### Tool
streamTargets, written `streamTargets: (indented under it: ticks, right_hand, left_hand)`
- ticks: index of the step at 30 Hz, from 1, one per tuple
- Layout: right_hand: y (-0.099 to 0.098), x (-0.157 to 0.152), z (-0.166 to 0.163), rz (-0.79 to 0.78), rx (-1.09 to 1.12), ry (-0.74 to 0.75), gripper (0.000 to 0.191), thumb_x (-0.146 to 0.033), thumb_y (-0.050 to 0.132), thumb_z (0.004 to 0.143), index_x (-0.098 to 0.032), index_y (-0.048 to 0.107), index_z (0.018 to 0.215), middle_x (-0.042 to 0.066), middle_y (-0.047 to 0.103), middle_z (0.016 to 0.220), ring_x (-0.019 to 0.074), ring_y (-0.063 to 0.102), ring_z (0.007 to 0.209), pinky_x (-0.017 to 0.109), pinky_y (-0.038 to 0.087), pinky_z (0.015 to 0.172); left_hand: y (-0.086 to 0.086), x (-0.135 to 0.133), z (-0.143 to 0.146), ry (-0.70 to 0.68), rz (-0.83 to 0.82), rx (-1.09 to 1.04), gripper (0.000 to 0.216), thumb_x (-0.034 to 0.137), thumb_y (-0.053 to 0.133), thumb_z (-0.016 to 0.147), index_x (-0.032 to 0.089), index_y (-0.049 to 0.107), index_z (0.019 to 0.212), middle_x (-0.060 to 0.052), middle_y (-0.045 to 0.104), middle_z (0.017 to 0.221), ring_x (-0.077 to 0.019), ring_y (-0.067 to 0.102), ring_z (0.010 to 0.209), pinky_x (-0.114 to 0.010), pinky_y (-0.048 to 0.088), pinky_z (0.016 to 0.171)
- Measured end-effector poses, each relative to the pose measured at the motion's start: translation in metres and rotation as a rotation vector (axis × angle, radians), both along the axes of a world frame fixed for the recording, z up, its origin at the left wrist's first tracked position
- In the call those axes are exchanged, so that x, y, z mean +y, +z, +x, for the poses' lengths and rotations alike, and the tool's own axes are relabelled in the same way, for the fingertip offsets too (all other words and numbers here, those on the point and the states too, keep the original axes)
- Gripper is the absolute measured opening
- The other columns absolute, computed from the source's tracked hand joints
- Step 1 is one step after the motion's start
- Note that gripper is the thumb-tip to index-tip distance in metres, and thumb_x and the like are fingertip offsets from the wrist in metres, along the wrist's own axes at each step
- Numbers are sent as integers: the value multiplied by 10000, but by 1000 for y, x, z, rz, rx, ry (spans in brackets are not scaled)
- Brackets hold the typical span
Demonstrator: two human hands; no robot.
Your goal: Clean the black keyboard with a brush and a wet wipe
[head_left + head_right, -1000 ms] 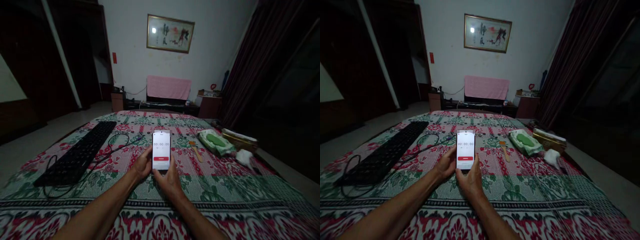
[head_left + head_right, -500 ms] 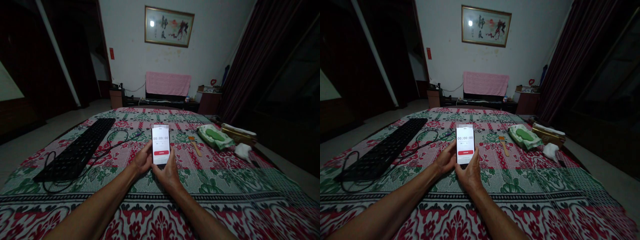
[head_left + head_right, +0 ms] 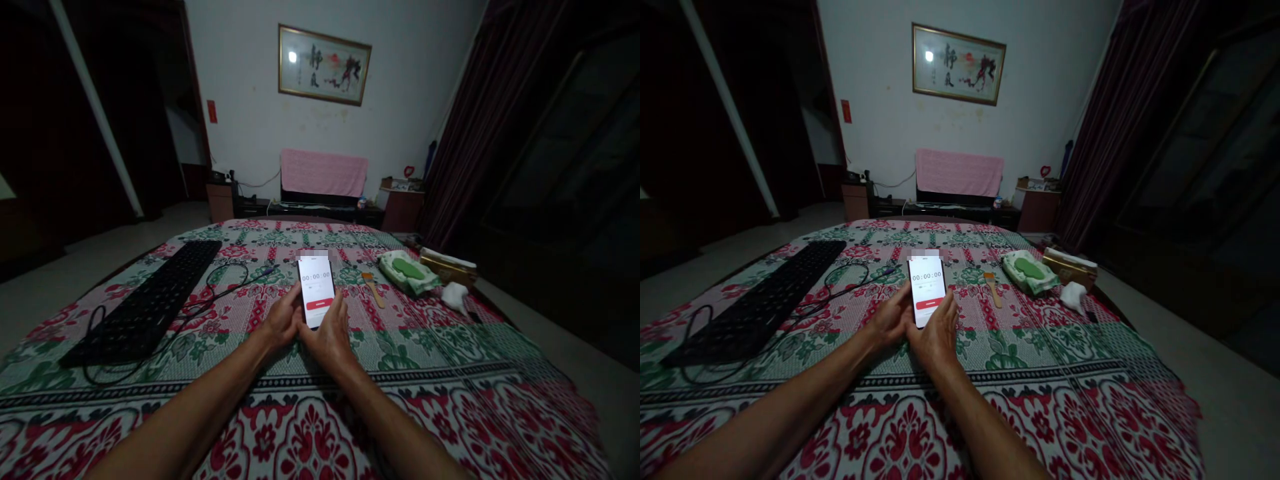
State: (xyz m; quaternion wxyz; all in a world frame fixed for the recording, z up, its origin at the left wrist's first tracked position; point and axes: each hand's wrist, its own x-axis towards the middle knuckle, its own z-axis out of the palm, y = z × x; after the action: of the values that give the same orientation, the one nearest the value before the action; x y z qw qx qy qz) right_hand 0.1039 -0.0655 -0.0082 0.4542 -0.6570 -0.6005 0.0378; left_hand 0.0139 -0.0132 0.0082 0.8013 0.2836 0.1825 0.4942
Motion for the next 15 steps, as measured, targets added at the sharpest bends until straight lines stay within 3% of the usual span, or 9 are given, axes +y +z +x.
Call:
streamTargets:
  ticks: [8, 15]
  right_hand:
    - [2, -17, 16, -20, 15, -61, 884, -281, 630, 639, -22, 215, 1375, 234, 434, 1253, 357, 407, 1229, 473, 396, 985]
    - [11, -41, 56, 65, 31, -149, 894, -282, 636, 594, -73, 238, 1367, 207, 461, 1241, 345, 440, 1198, 483, 409, 975]
  left_hand:
    - [6, -17, 7, -103, 111, 92, 425, 340, 493, 893, 114, 587, 1240, -134, 686, 1113, -273, 628, 1061, -415, 431, 1007]
    - [23, -41, 40, -242, 242, 165, 398, 372, 479, 894, 105, 641, 1140, -138, 682, 1113, -275, 607, 1080, -402, 428, 975]
